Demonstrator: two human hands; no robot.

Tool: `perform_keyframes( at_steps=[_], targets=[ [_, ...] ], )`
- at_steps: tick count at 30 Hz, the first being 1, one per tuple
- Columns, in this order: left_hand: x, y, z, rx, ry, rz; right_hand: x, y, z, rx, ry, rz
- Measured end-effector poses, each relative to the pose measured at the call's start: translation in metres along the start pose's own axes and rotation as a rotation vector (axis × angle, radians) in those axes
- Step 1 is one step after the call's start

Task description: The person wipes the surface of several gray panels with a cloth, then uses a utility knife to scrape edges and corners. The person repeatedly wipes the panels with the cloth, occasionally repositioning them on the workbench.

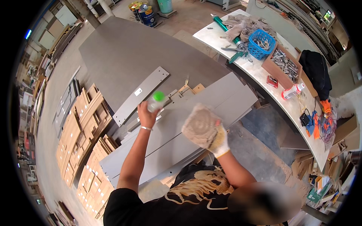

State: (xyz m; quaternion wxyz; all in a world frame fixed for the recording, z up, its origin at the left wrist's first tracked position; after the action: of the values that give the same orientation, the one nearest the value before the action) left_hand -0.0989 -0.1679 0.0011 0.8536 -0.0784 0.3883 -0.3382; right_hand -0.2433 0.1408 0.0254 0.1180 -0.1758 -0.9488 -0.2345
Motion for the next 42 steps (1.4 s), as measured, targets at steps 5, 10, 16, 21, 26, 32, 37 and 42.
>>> perform_keyframes(
  at_steps=[5,10,16,21,26,32,37,42],
  targets=[
    [0.128,-0.072,-0.039,-0.279,0.421,0.436,0.046,0.048,0.02,-0.088,0.049,0.262],
    [0.221,-0.095,-0.073,-0.305,0.225,0.506,0.075,0.093,0.05,-0.152,-0.008,0.412],
    [0.229,-0.095,-0.052,-0.099,0.274,0.598,0.1,0.093,0.095,-0.282,0.048,0.57],
    [0.052,0.028,-0.072,0.023,0.035,-0.012,0.118,0.047,0.144,-0.664,1.289,0.765],
    [-0.047,0.137,-0.057,0.325,-0.386,0.23,0.006,-0.045,0.009,0.187,2.721,0.312],
    [-0.043,0.153,-0.043,0.36,-0.57,0.299,0.107,-0.084,0.025,-0.152,2.447,0.409],
    [-0.048,0.155,-0.054,0.377,-0.582,0.268,0.177,-0.119,0.101,-0.796,2.245,0.664],
    [-0.044,0.154,-0.058,0.375,-0.595,0.236,0.224,-0.141,0.123,-0.695,2.306,0.495]
  ],
)
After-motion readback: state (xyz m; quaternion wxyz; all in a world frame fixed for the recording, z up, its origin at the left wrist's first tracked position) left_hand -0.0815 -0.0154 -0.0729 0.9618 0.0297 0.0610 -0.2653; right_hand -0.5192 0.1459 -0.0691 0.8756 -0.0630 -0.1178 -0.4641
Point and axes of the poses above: each hand's wrist, its own y-axis away from the middle knuckle, its own z-axis out of the back of the hand, x = y × z, the point moved 2 cm from there along -y, towards the middle knuckle, and after that the axes turned 6 degrees about y, right-handed, at the moved point
